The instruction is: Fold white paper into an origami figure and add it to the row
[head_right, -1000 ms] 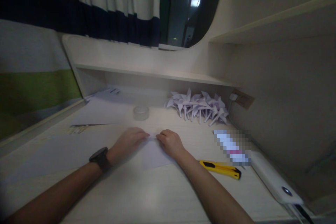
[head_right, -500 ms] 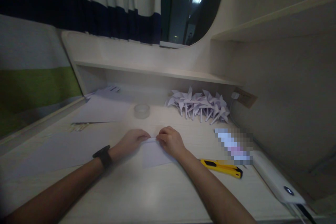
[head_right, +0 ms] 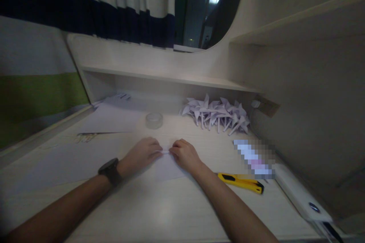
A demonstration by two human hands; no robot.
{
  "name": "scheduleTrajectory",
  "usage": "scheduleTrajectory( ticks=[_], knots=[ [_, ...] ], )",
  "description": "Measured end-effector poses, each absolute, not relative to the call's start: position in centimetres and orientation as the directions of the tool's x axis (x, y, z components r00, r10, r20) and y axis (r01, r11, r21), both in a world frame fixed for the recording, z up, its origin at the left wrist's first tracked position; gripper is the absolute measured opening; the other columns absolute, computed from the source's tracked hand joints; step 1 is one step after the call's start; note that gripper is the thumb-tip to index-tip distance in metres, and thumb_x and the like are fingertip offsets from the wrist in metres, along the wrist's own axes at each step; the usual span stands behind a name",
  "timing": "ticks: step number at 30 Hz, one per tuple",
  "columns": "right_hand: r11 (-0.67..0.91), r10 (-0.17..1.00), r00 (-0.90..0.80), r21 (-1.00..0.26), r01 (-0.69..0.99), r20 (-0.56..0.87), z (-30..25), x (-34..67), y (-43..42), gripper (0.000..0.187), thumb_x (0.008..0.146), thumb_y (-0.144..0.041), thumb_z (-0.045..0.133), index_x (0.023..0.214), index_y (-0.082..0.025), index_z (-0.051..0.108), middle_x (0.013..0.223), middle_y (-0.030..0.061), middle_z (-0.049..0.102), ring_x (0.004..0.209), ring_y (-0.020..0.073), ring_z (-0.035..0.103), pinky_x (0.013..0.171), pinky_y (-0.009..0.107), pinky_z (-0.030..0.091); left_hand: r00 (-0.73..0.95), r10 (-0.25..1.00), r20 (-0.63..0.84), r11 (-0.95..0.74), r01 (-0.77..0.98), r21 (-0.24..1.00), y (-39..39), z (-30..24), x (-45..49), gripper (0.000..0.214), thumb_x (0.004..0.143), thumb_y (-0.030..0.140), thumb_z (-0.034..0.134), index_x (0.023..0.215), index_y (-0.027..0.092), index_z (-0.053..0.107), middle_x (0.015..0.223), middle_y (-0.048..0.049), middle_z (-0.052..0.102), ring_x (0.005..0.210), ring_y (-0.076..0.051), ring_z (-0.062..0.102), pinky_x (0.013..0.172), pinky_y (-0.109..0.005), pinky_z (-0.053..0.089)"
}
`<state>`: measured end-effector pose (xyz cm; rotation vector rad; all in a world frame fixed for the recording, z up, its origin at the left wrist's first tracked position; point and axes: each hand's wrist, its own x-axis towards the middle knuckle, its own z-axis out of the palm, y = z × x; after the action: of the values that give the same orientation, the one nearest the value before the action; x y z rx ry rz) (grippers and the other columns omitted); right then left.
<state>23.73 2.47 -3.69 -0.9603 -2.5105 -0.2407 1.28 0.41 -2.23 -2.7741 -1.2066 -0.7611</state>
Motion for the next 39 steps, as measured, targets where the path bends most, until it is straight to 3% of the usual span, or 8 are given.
scheduleTrajectory(
  ticks=[5, 8, 12, 17, 28, 39],
  knots=[
    [0.725, 0.618, -0.665, 0.023, 0.689, 0.419, -3.5, 23.6, 2.3, 0.013, 0.083, -0.013, 0.063, 0.088, -0.02, 0.072, 0.083, 0.0041, 0.066, 0.081, 0.0174, 0.056, 0.073, 0.026, 0.041, 0.624, 0.662, 0.415, -0.687, 0.727, 0.003, -0.4, -1.8, 2.0, 0.014, 0.09, 0.027, 0.059, 0.092, 0.019, 0.069, 0.09, -0.0054, 0.064, 0.085, -0.02, 0.053, 0.076, -0.033, 0.04],
    [0.72, 0.637, -0.667, 0.012, 0.694, 0.386, -3.2, 23.7, 2.2, 0.014, 0.085, -0.014, 0.061, 0.091, -0.021, 0.072, 0.084, 0.004, 0.066, 0.08, 0.0167, 0.056, 0.072, 0.026, 0.04, 0.636, 0.681, 0.363, -0.672, 0.74, -0.037, -0.6, -1.7, 2.3, 0.016, 0.093, 0.023, 0.054, 0.094, 0.016, 0.068, 0.089, -0.0066, 0.064, 0.084, -0.02, 0.055, 0.074, -0.032, 0.041],
    [0.721, 0.654, -0.663, -0.033, 0.693, 0.365, -3.1, 23.7, 2.2, 0.017, 0.085, -0.013, 0.06, 0.093, -0.021, 0.073, 0.085, 0.0039, 0.066, 0.08, 0.016, 0.057, 0.071, 0.025, 0.04, 0.614, 0.715, 0.334, -0.643, 0.766, -0.033, -0.8, -1.8, 2.4, 0.02, 0.095, 0.02, 0.049, 0.095, 0.014, 0.068, 0.089, -0.0077, 0.064, 0.085, -0.02, 0.057, 0.075, -0.032, 0.043],
    [0.717, 0.674, -0.647, -0.104, 0.69, 0.357, -3.0, 23.6, 2.1, 0.018, 0.085, -0.012, 0.059, 0.093, -0.021, 0.074, 0.085, 0.004, 0.066, 0.081, 0.0157, 0.058, 0.074, 0.024, 0.041, 0.622, 0.714, 0.321, -0.647, 0.762, -0.038, -0.9, -1.7, 2.3, 0.013, 0.091, 0.019, 0.056, 0.095, 0.017, 0.068, 0.088, -0.0064, 0.064, 0.087, -0.021, 0.056, 0.077, -0.033, 0.042],
    [0.681, 0.731, -0.584, -0.323, 0.657, 0.354, -3.1, 23.7, 2.6, 0.015, 0.083, -0.012, 0.061, 0.087, -0.019, 0.075, 0.085, 0.0037, 0.07, 0.08, 0.015, 0.062, 0.075, 0.023, 0.044, 0.6, 0.739, 0.307, -0.633, 0.774, 0.008, -0.7, -1.7, 2.0, 0.014, 0.09, 0.022, 0.058, 0.095, 0.021, 0.07, 0.081, -0.0043, 0.063, 0.078, -0.02, 0.056, 0.067, -0.03, 0.038],
    [0.641, 0.767, -0.539, -0.404, 0.653, 0.347, -3.0, 23.9, 2.8, 0.011, 0.081, -0.016, 0.064, 0.083, -0.02, 0.074, 0.083, 0.0022, 0.071, 0.077, 0.0148, 0.064, 0.073, 0.023, 0.043, 0.611, 0.712, 0.345, -0.672, 0.736, 0.083, -0.4, -1.7, 1.6, 0.016, 0.09, 0.022, 0.057, 0.091, 0.023, 0.072, 0.081, -0.0029, 0.063, 0.079, -0.018, 0.056, 0.066, -0.027, 0.037]
  ],
)
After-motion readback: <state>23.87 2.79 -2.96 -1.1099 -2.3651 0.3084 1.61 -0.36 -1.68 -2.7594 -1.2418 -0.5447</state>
